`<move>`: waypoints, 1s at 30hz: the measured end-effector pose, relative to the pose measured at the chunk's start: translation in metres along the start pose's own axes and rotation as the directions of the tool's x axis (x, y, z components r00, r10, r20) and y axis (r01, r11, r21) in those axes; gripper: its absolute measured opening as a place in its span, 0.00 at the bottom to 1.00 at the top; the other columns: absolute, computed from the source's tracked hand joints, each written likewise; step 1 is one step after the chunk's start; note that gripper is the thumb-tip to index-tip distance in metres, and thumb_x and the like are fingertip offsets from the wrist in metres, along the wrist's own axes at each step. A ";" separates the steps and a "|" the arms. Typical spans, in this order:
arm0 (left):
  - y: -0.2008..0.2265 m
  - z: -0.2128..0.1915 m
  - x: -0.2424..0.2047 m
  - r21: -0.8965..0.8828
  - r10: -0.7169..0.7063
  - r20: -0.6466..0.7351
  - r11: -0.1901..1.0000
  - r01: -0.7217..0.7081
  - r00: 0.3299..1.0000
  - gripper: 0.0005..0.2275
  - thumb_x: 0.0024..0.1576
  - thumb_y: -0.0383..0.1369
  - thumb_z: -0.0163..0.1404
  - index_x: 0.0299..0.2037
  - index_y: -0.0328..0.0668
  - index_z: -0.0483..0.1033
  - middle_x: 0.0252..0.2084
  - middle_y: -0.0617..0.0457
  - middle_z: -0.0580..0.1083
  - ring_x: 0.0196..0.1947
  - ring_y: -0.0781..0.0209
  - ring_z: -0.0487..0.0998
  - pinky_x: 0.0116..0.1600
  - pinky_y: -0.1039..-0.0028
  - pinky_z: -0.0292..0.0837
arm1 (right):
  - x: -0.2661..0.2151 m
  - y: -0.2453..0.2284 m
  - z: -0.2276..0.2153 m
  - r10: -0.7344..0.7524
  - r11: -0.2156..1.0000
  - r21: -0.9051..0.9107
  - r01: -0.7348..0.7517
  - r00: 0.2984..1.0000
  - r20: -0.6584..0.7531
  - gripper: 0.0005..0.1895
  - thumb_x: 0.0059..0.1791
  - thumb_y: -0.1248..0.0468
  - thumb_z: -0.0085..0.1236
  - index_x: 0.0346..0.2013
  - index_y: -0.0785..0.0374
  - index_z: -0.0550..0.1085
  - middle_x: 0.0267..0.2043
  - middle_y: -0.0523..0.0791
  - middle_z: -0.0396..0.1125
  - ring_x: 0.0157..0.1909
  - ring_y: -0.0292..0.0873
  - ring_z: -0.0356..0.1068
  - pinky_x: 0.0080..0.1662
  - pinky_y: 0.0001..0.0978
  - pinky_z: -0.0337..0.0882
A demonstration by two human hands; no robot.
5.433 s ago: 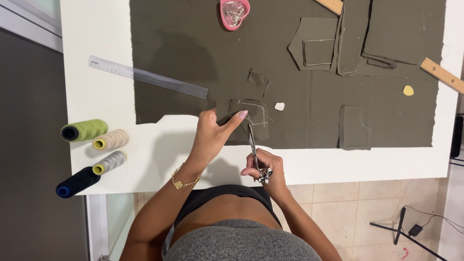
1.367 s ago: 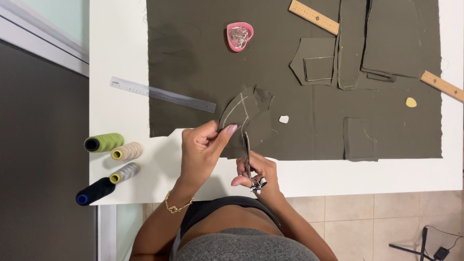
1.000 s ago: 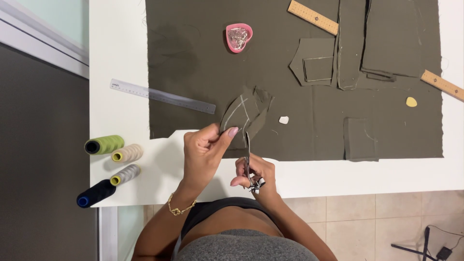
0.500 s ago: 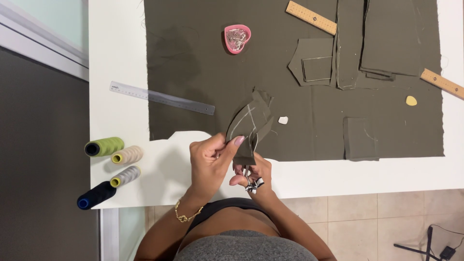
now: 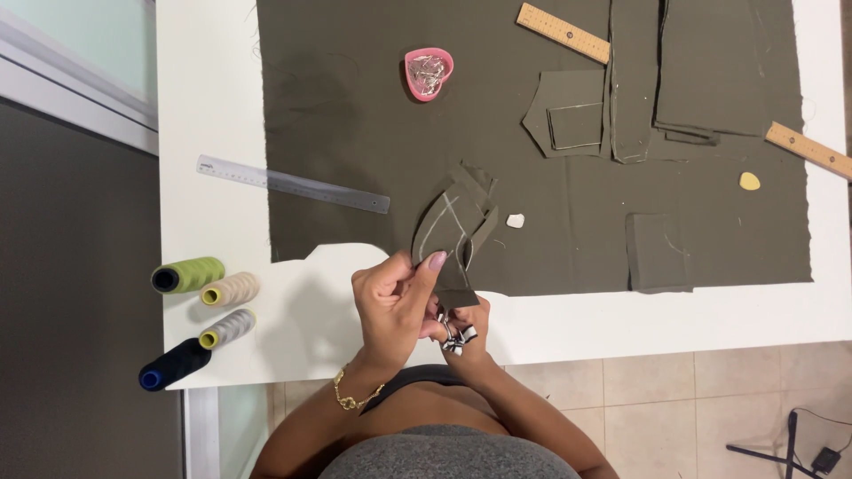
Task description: The person uses shears to cut a piece of dark fabric along a marked outline on a white table. They then place the cut piece aside and continue cutting another section of the fabric. The person also uses chalk to mark the fabric and a ruler to measure it.
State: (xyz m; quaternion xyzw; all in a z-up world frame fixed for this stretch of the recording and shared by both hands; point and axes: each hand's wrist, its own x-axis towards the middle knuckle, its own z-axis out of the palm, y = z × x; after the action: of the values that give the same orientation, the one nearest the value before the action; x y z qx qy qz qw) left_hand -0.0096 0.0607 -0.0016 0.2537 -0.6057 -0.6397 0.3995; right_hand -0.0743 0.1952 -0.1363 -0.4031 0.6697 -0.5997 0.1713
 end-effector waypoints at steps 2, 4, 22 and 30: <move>0.002 0.002 0.002 -0.011 -0.009 -0.002 1.000 0.009 1.000 0.18 0.64 0.23 0.57 0.18 0.32 0.74 0.08 0.44 0.71 0.08 0.68 0.70 0.17 0.79 0.65 | -0.002 0.007 -0.001 0.003 1.000 0.001 -0.003 1.000 0.000 0.29 0.44 0.33 0.68 0.21 0.54 0.75 0.12 0.40 0.64 0.18 0.42 0.60 0.28 0.29 0.67; 0.002 0.002 0.003 -0.020 -0.016 -0.004 1.000 0.016 1.000 0.18 0.64 0.23 0.57 0.18 0.31 0.75 0.08 0.44 0.71 0.08 0.68 0.69 0.16 0.79 0.64 | 0.003 0.003 -0.001 0.005 1.000 0.003 -0.005 1.000 0.000 0.29 0.45 0.33 0.68 0.21 0.54 0.74 0.12 0.39 0.63 0.17 0.42 0.59 0.28 0.29 0.66; 0.002 0.005 0.001 0.056 0.006 0.004 0.998 -0.006 1.000 0.20 0.63 0.21 0.58 0.16 0.32 0.71 0.05 0.46 0.69 0.04 0.60 0.75 0.13 0.83 0.63 | 0.006 0.005 -0.004 -0.007 0.989 0.149 0.016 0.998 -0.061 0.25 0.45 0.44 0.74 0.21 0.58 0.75 0.18 0.43 0.65 0.22 0.43 0.63 0.29 0.33 0.66; -0.008 0.017 -0.006 -0.122 -0.133 -0.044 0.984 0.127 0.990 0.19 0.65 0.24 0.57 0.18 0.33 0.71 0.07 0.47 0.66 0.06 0.63 0.75 0.13 0.82 0.67 | 0.008 0.004 0.002 0.014 0.997 0.072 -0.008 0.997 -0.077 0.28 0.45 0.38 0.71 0.19 0.56 0.75 0.12 0.41 0.65 0.18 0.43 0.60 0.28 0.32 0.67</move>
State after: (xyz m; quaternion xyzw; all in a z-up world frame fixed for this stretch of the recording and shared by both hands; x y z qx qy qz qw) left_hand -0.0220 0.0751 -0.0084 0.2851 -0.5382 -0.6924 0.3868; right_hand -0.0790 0.1877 -0.1388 -0.3695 0.6560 -0.6376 0.1630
